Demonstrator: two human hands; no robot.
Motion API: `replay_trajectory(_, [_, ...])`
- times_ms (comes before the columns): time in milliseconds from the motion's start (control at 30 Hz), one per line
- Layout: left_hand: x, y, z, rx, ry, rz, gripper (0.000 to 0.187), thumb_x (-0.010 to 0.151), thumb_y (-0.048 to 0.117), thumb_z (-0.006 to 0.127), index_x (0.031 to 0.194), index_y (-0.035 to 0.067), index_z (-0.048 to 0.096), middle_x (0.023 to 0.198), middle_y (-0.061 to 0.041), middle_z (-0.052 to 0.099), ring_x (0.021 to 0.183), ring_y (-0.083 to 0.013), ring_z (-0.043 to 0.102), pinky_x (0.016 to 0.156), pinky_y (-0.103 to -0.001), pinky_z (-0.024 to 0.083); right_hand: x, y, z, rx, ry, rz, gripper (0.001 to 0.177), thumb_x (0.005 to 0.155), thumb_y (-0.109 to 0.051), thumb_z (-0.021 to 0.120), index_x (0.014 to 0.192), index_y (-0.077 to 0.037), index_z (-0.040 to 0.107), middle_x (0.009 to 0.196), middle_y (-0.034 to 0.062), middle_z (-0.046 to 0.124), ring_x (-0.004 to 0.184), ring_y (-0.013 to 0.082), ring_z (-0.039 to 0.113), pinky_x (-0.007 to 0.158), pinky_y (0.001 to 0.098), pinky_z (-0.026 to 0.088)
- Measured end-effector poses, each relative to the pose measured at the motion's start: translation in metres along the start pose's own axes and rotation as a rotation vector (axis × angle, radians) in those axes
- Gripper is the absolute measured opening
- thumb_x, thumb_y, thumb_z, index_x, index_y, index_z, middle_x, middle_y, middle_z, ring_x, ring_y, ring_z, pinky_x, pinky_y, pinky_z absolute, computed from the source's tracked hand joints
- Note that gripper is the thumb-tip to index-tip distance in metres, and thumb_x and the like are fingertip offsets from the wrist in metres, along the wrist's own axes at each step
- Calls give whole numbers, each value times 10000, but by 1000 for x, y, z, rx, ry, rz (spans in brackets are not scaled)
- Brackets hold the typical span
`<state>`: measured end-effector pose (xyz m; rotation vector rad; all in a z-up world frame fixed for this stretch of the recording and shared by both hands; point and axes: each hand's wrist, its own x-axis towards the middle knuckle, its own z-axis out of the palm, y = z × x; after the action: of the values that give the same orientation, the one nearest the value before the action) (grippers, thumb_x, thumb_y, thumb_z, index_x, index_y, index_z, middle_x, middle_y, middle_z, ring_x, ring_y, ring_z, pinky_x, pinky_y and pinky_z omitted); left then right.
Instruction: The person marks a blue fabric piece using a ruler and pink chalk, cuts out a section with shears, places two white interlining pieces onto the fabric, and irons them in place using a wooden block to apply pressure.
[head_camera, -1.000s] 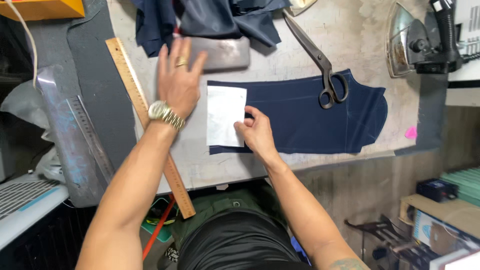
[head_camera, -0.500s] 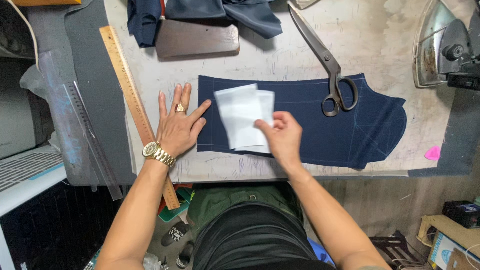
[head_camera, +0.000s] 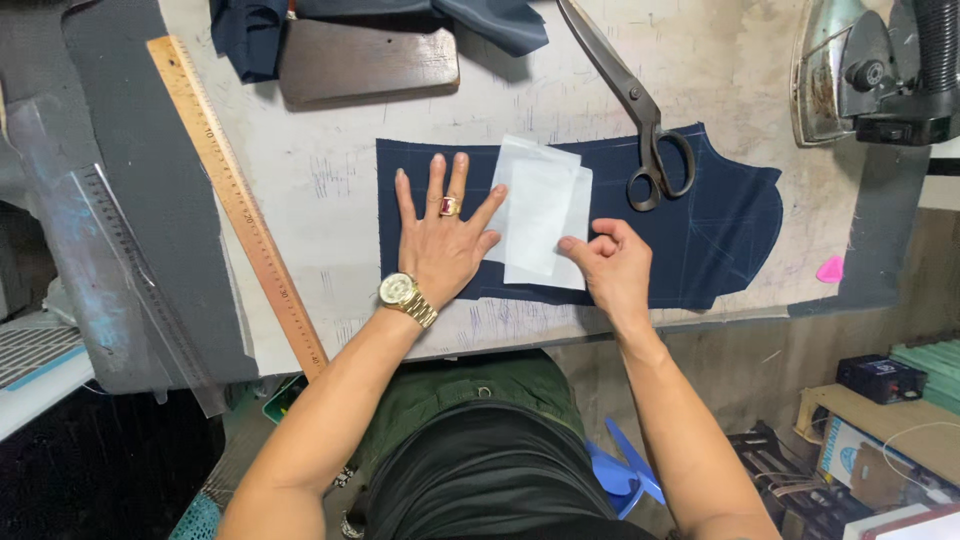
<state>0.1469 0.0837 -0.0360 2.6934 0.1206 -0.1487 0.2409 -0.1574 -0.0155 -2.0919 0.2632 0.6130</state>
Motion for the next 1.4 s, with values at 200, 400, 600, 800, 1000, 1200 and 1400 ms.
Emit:
replay_trajectory(200, [-65,-50,-46,152,5,-119,551,1014,518,541,1519,296,550,1700,-248,260,1564,-486,146,1118,-805,-7,-23,-9,-36,-566,368,-547,651,814,-201,981,1295,45,617,1078,153,691,1025,314,647,746,385,589])
replay_trajectory(400, [-40,-64,-37,13,138,-6,605,1046,491,565,1587,241,460,1650,-332,170,1519,-534,120,1080,-821,9,-9,-33,42,-496,65,-1197,353,926,-101,828,1184,63,651,1364,198,648,1230,417,599,1071,528,464])
replay_trajectory(600, [-26,-59,-30,-25,-4,48,666,1041,622,439,1624,309,370,1700,-243,47,1538,-472,-58,1089,-819,-75,6,-43,80,-598,-110,-1307,464,969,-258,781,1265,59,616,1472,226,567,1384,407,500,1190,547,336])
replay_trajectory(800, [-49,-96,-50,-36,-7,27,690,1036,662,407,1616,289,398,1689,-280,88,1533,-484,-30,1072,-820,-78,4,-40,104,-591,-107,-1369,560,930,-403,791,1237,45,656,1464,225,582,1379,403,523,1201,559,325])
replay_trajectory(1000, [-40,-96,-59,33,-69,4,756,980,676,533,1640,342,377,1688,-242,52,1551,-463,15,1148,-806,-6,4,-57,104,-809,-285,-1399,672,1008,-527,727,1286,67,581,1505,239,528,1443,401,450,1197,660,284])
replay_trajectory(1200, [-45,-104,-65,26,-43,8,772,965,656,593,1640,328,410,1685,-250,72,1538,-461,3,1138,-813,0,5,-64,111,-836,-307,-1425,710,998,-535,777,1316,65,570,1521,248,506,1450,417,436,1194,683,265])
replay_trajectory(1400, [-43,-111,-67,21,-95,10,796,958,714,501,1644,363,306,1685,-268,69,1542,-475,10,1132,-823,-8,7,-63,114,-868,-334,-1405,729,991,-540,793,1346,55,565,1561,234,462,1481,403,390,1201,692,231])
